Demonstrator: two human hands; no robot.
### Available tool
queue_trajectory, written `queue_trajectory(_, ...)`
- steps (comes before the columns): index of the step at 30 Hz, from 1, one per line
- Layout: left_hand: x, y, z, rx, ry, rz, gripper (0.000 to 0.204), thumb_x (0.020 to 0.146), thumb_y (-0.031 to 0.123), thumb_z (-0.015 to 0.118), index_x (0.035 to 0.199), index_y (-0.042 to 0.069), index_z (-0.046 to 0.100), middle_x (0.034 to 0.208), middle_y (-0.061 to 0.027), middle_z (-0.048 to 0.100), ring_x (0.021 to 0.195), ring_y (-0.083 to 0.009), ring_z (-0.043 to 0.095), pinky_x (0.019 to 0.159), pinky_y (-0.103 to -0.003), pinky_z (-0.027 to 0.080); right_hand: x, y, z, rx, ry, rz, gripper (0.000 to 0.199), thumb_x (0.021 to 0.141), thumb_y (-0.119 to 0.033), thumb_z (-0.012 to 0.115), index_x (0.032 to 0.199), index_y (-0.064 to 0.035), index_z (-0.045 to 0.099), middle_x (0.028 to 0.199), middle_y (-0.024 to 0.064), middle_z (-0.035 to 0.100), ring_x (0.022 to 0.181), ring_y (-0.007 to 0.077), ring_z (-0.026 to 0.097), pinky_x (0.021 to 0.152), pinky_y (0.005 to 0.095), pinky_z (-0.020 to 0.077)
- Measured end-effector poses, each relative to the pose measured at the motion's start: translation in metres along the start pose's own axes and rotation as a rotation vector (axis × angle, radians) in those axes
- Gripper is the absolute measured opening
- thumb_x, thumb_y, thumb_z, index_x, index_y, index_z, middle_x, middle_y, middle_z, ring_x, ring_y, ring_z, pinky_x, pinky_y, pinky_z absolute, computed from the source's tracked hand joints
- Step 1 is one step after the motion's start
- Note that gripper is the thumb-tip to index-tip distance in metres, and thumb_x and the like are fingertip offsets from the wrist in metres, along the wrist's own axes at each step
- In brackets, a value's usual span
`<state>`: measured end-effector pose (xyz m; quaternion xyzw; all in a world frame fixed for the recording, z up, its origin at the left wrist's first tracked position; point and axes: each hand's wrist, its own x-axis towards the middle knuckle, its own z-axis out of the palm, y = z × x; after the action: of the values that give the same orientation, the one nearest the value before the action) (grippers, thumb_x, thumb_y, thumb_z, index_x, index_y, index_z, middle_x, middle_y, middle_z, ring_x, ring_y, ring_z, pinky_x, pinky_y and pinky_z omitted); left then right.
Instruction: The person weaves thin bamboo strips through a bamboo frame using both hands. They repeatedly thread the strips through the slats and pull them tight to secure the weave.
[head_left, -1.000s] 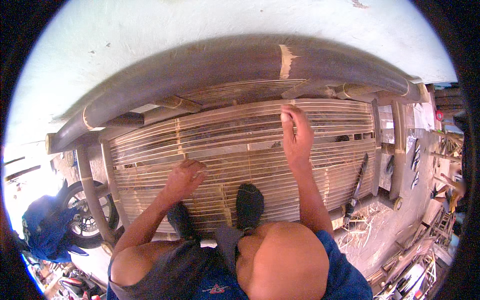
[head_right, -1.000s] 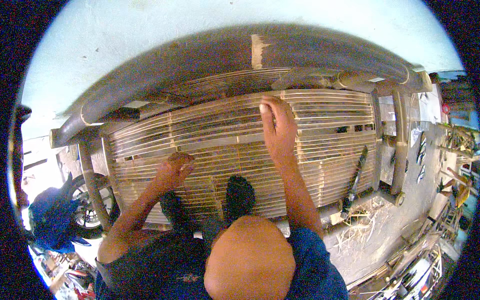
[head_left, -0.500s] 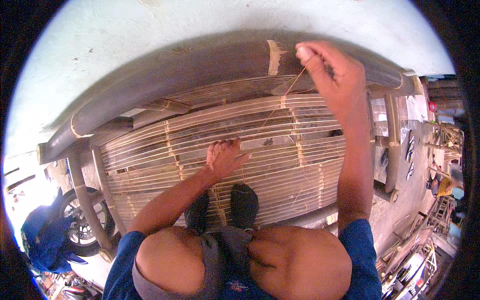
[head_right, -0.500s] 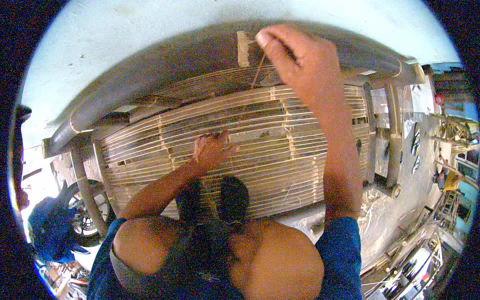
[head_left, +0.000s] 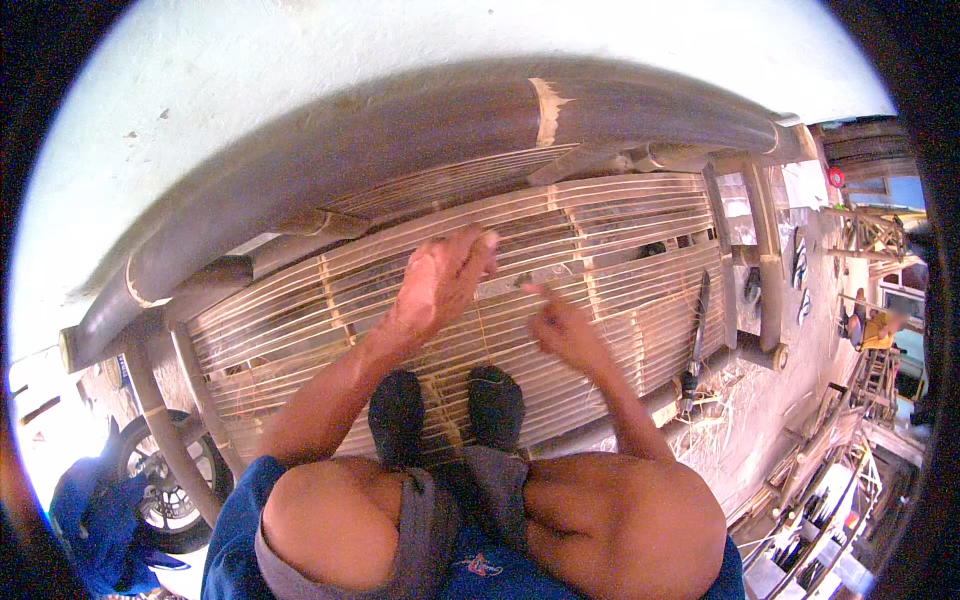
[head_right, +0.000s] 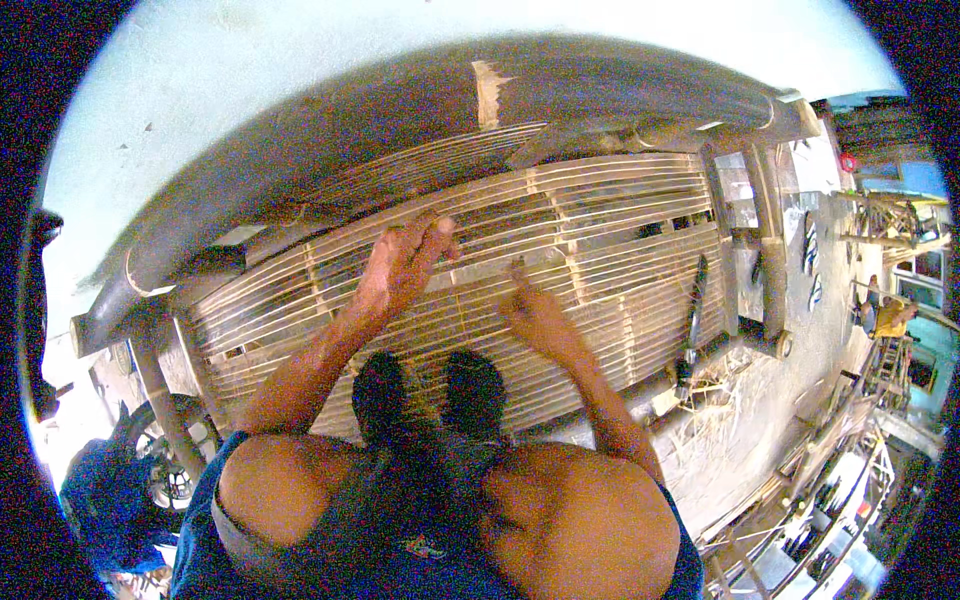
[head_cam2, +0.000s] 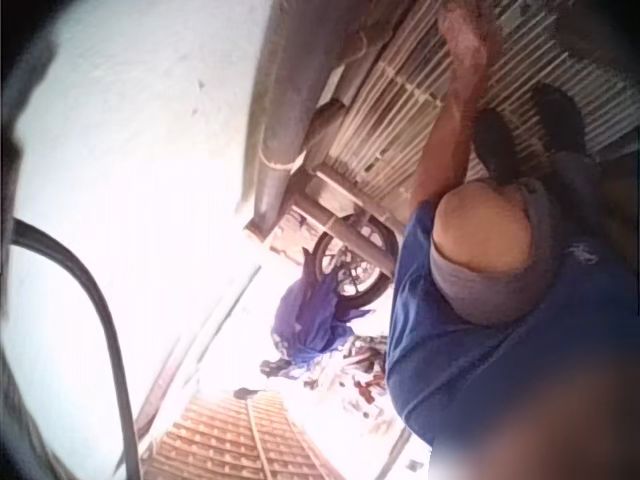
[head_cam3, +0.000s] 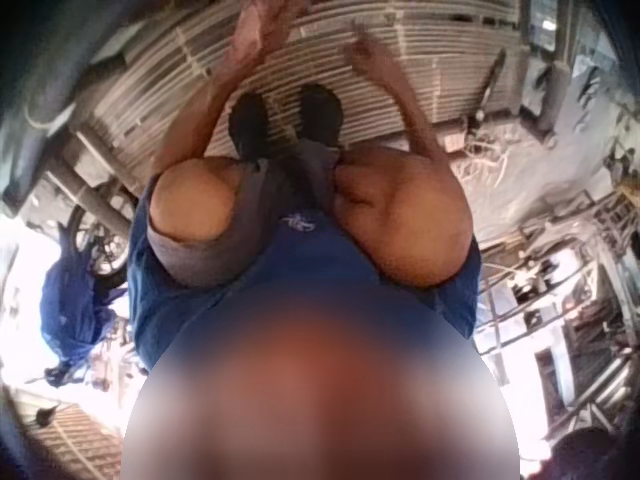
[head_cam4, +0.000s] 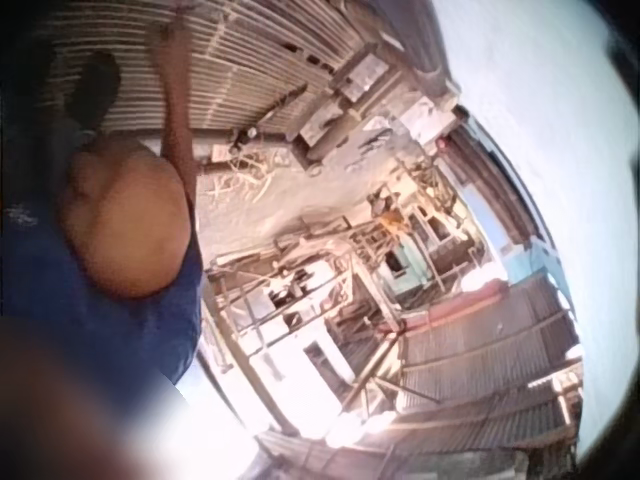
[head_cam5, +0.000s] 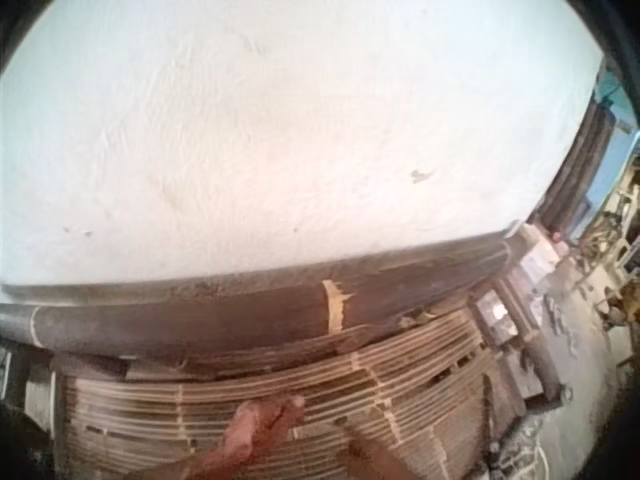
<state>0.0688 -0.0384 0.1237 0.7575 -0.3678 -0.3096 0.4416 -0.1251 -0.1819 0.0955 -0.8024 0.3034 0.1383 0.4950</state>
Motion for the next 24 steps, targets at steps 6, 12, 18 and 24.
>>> queue_trajectory(6,-0.002,0.069,-0.026,-0.104,-0.049,0.414,0.031,0.101,0.030,0.051,0.100,0.001,0.062,0.089,-0.0164,0.066,0.080,-0.0321,0.065,0.072,-0.041,0.052,0.018,-0.036,0.049,0.071,0.096,-0.351,0.037,0.096,-0.033,0.059,0.119,-0.0037,0.060,0.080,0.0107,0.067,0.073,0.0256,0.065,0.065,0.0398,0.0500)
queue_trajectory(12,-0.012,0.027,-0.048,-0.355,0.335,0.324,0.030,0.099,0.028,0.055,0.102,0.000,0.063,0.085,-0.0101,0.066,0.080,-0.0215,0.063,0.075,-0.038,0.051,0.003,-0.111,-0.053,0.373,0.355,-0.241,0.035,0.104,-0.033,0.048,0.087,-0.0050,0.062,0.059,0.0003,0.052,0.053,0.0077,0.050,0.050,0.0248,0.0400)
queue_trajectory(18,-0.050,-0.053,0.023,0.128,0.160,0.100,0.038,0.094,0.038,0.061,0.106,0.003,0.066,0.090,-0.0164,0.071,0.082,-0.0280,0.070,0.071,-0.040,0.055,-0.023,-0.198,-0.125,0.566,0.547,-0.442,0.032,0.102,-0.029,0.052,0.087,-0.0028,0.061,0.059,-0.0018,0.042,0.051,0.0087,0.041,0.046,0.0248,0.0361)
queue_trajectory(24,-0.036,-0.098,0.077,0.645,-0.082,0.081,0.040,0.097,0.045,0.050,0.102,0.009,0.067,0.080,-0.0175,0.070,0.073,-0.0391,0.069,0.063,-0.047,0.056,0.003,-0.219,-0.148,0.367,0.410,-0.716,0.034,0.103,-0.031,0.050,0.104,-0.0006,0.066,0.066,0.0011,0.052,0.057,0.0140,0.050,0.053,0.0290,0.0429)
